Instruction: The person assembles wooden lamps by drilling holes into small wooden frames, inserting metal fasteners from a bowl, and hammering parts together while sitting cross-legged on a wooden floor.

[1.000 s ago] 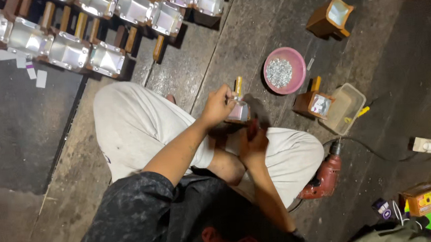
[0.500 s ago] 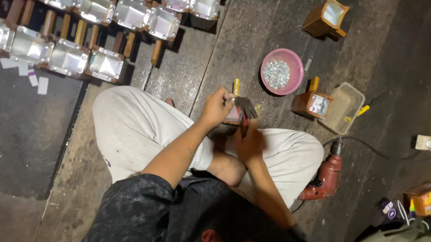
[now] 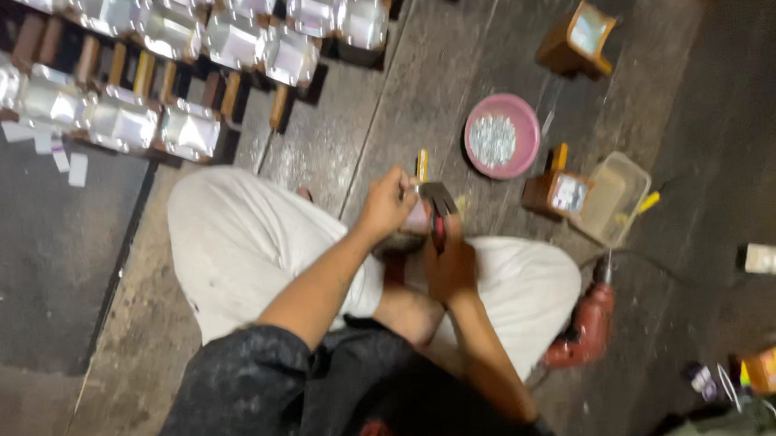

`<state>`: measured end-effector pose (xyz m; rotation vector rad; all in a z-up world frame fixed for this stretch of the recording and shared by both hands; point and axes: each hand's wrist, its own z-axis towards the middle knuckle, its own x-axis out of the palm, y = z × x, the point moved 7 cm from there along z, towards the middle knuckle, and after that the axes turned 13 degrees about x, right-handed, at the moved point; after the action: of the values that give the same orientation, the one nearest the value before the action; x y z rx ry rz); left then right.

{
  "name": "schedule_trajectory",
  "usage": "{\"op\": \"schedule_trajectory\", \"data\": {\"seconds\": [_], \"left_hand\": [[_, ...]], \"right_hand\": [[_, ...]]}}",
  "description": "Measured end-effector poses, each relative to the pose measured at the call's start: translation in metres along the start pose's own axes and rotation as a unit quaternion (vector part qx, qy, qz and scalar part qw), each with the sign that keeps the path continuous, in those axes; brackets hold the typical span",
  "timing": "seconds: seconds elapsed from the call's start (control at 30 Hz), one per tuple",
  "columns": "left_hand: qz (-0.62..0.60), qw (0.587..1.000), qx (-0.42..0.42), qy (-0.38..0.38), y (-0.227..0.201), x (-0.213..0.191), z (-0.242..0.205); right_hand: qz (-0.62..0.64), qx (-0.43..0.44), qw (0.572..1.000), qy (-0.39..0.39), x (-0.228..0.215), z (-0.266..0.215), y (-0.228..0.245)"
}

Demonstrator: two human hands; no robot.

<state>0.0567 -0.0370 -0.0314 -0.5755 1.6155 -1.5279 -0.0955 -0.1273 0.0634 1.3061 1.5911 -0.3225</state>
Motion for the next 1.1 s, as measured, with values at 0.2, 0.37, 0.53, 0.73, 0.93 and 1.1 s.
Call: {"op": "schedule_trajectory", "data": {"seconds": [0.2,0.37,0.53,0.73,0.93,1.1], "left_hand": [[-0.022,0.999,0.022,-0.013,-0.005,0.000,-0.003],[0.009,0.998,0.064,-0.002,-0.026,-0.004,0.006],[0.035,0.986,0.161,0.029,-0.048,-0.008,0.012],[0.073,0.986,0.136,0.064,-0.044,-0.011,0.014],[0.146,0.978,0.061,0.138,-0.063,-0.012,0.003],[0.140,0.977,-0.058,0.148,-0.059,-0.027,0.005]], "right_hand": [[0.004,0.011,1.000,0.023,0.013,0.004,-0.018],[0.071,0.057,0.995,-0.047,-0.032,-0.015,-0.039],[0.112,0.069,0.987,-0.095,-0.066,0.002,-0.063],[0.318,0.009,0.947,-0.037,-0.065,0.026,-0.064],[0.404,0.076,0.902,0.133,-0.021,0.062,-0.064],[0.471,0.140,0.846,0.206,0.012,0.095,-0.069]]}}
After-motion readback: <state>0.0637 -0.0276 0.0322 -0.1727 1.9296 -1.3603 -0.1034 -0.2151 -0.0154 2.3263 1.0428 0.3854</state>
